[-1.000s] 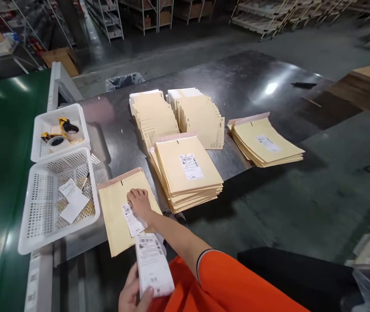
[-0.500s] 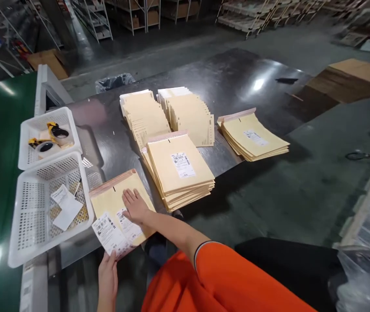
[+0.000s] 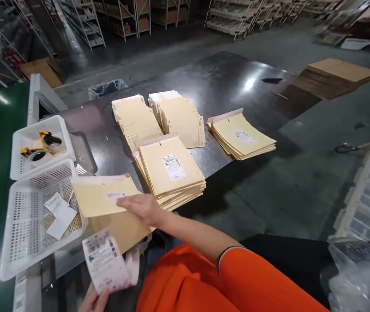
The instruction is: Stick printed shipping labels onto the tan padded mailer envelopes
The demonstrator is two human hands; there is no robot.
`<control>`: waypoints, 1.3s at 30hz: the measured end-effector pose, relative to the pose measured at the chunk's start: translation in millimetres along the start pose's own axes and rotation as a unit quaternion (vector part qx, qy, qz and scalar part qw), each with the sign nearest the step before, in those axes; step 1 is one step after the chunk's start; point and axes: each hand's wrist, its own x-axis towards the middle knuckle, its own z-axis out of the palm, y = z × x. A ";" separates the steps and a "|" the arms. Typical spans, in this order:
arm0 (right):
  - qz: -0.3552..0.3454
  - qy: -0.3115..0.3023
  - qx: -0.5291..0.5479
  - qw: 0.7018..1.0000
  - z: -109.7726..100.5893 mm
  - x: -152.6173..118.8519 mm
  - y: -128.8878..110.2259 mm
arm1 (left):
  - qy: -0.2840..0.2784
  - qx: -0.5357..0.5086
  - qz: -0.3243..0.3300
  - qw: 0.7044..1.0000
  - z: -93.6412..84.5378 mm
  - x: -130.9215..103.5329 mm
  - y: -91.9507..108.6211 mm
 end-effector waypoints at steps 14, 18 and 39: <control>0.147 -0.058 -0.106 0.982 -56.5 -92.8 102.4 | -0.114 0.087 0.070 0.987 46.8 9.3 25.9; 0.245 -0.006 0.200 0.949 -6.1 -57.1 26.2 | -0.111 0.060 0.140 0.982 71.7 -19.2 47.3; 0.365 -0.061 0.101 0.924 135.8 11.8 27.1 | -0.010 -0.203 -0.102 0.974 104.3 22.8 22.6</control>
